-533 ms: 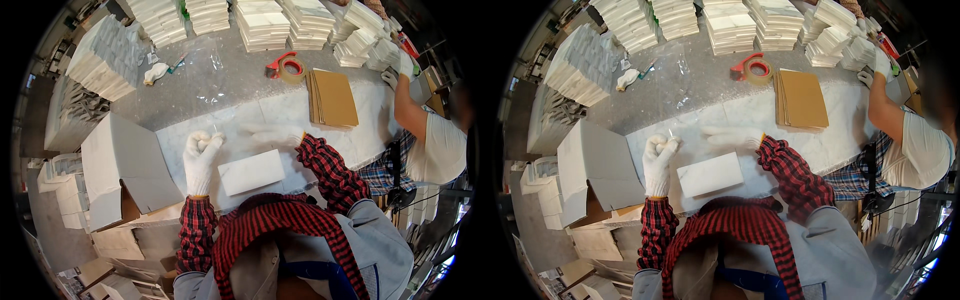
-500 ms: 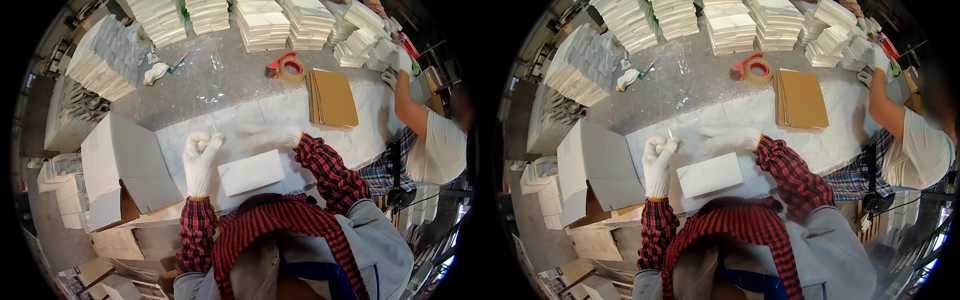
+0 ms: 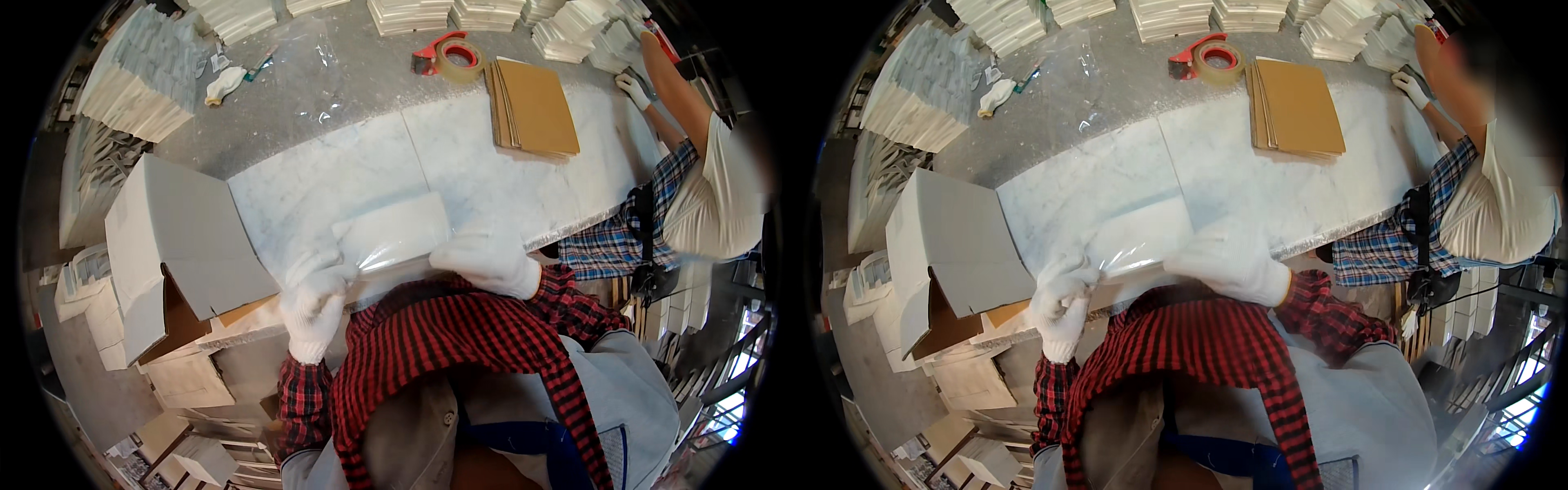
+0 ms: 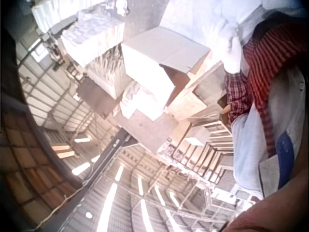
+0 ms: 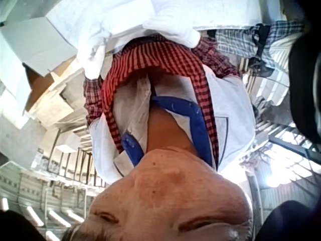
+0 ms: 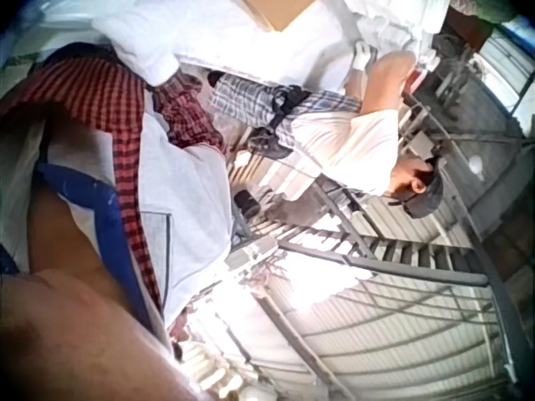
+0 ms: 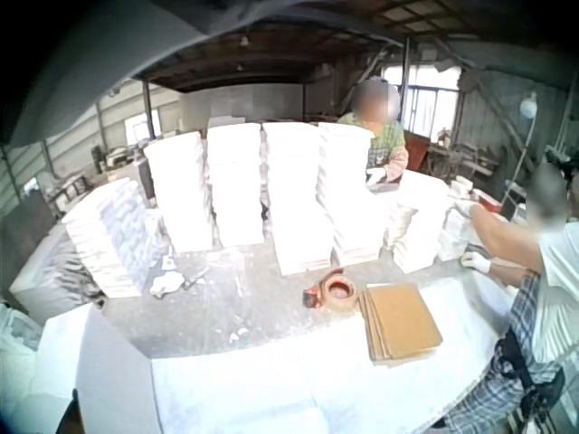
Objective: The person wraps white rectangular items in clear plastic film on a workbench. They fold the film around each item, smooth it, and place the wrapped units into a cardboard box. A coworker is visible in the background handling similar items.
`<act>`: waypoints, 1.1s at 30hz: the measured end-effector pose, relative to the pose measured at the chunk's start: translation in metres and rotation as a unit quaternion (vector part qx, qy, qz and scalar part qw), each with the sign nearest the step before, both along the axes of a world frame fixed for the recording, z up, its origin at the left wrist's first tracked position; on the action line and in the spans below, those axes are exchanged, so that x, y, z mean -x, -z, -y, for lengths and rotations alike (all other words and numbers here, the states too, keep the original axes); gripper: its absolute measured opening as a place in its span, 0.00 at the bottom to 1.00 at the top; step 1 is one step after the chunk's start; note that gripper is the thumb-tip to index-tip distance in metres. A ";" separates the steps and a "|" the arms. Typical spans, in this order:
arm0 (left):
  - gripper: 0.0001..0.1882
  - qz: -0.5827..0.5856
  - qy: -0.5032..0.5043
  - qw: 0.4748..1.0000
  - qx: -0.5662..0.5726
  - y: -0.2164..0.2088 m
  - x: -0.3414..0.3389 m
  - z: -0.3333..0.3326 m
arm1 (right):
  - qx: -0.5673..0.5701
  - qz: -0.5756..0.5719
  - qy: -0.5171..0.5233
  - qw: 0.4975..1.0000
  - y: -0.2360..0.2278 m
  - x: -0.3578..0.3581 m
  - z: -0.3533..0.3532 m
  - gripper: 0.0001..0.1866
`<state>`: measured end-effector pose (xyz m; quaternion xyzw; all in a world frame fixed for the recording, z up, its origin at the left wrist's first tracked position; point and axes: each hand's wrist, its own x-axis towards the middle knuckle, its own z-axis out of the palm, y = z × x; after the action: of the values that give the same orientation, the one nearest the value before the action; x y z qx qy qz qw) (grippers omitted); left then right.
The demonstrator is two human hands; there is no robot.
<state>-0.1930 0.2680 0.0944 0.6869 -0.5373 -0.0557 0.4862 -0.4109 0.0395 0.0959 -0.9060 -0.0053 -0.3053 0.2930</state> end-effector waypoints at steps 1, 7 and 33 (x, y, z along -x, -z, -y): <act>0.12 0.037 0.014 0.999 0.004 0.003 -0.001 -0.002 | 0.000 0.010 -0.031 0.999 0.007 0.004 -0.003 0.09; 0.14 0.162 0.072 0.984 -0.006 0.008 -0.004 -0.015 | 0.132 -0.056 -0.076 0.987 0.003 0.004 -0.006 0.09; 0.36 0.355 0.121 0.912 -0.164 0.010 0.004 0.059 | 0.053 0.024 0.039 0.998 -0.066 -0.036 -0.032 0.22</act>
<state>-0.1970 0.2094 0.0848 0.6613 -0.7367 0.0461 0.1335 -0.3744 0.0719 0.1618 -0.9124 0.0071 -0.3374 0.2317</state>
